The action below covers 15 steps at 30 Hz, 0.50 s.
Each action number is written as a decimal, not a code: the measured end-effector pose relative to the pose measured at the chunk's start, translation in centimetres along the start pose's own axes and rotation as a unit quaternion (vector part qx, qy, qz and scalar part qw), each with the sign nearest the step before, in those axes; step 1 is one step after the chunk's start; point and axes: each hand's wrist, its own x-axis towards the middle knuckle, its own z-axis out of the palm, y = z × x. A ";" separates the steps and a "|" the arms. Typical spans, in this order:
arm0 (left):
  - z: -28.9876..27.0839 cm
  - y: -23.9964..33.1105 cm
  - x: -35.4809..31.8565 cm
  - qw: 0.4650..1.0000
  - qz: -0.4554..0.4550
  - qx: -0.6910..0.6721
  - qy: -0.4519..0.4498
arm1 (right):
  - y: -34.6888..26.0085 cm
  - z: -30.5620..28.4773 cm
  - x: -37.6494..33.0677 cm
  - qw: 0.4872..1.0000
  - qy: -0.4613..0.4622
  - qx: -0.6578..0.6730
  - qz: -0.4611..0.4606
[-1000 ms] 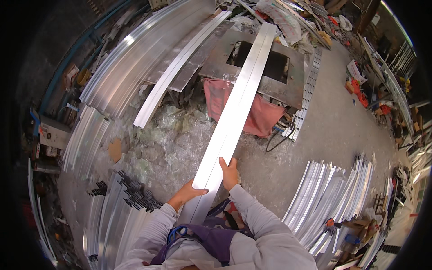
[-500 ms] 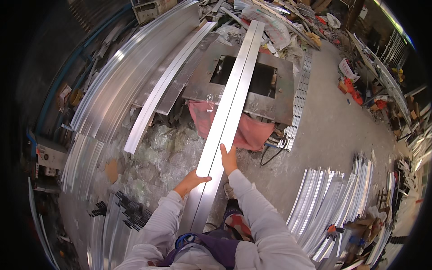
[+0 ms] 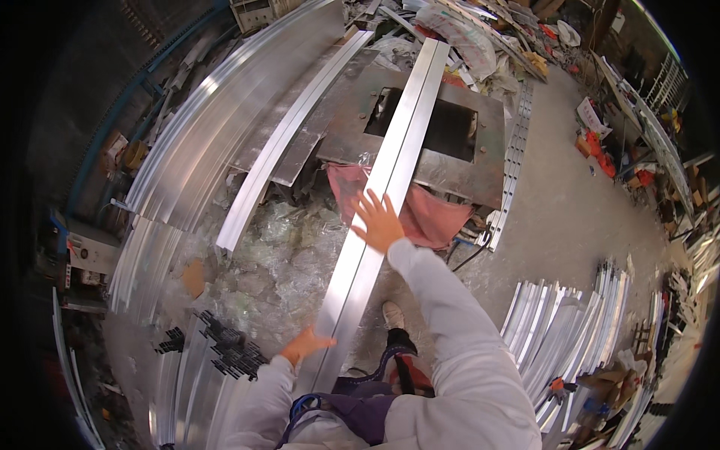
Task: The person picks up long, flat metal sheets from a pile on the floor, wipes them with a cloth, and places them on a nearby workbench. The person repeats this process for several sheets.
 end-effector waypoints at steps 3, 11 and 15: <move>1.8 -3.7 -7.9 0.995 -0.072 -0.014 -0.072 | -6.9 -0.1 -7.4 0.998 -0.047 0.026 0.025; 4.0 -18.4 -26.1 0.975 -0.189 -0.013 -0.118 | -25.7 -4.7 -21.3 0.980 -0.131 0.143 0.036; 4.7 -23.2 -28.4 0.981 -0.178 -0.004 -0.081 | -28.1 -5.5 -23.6 0.974 -0.146 0.170 0.026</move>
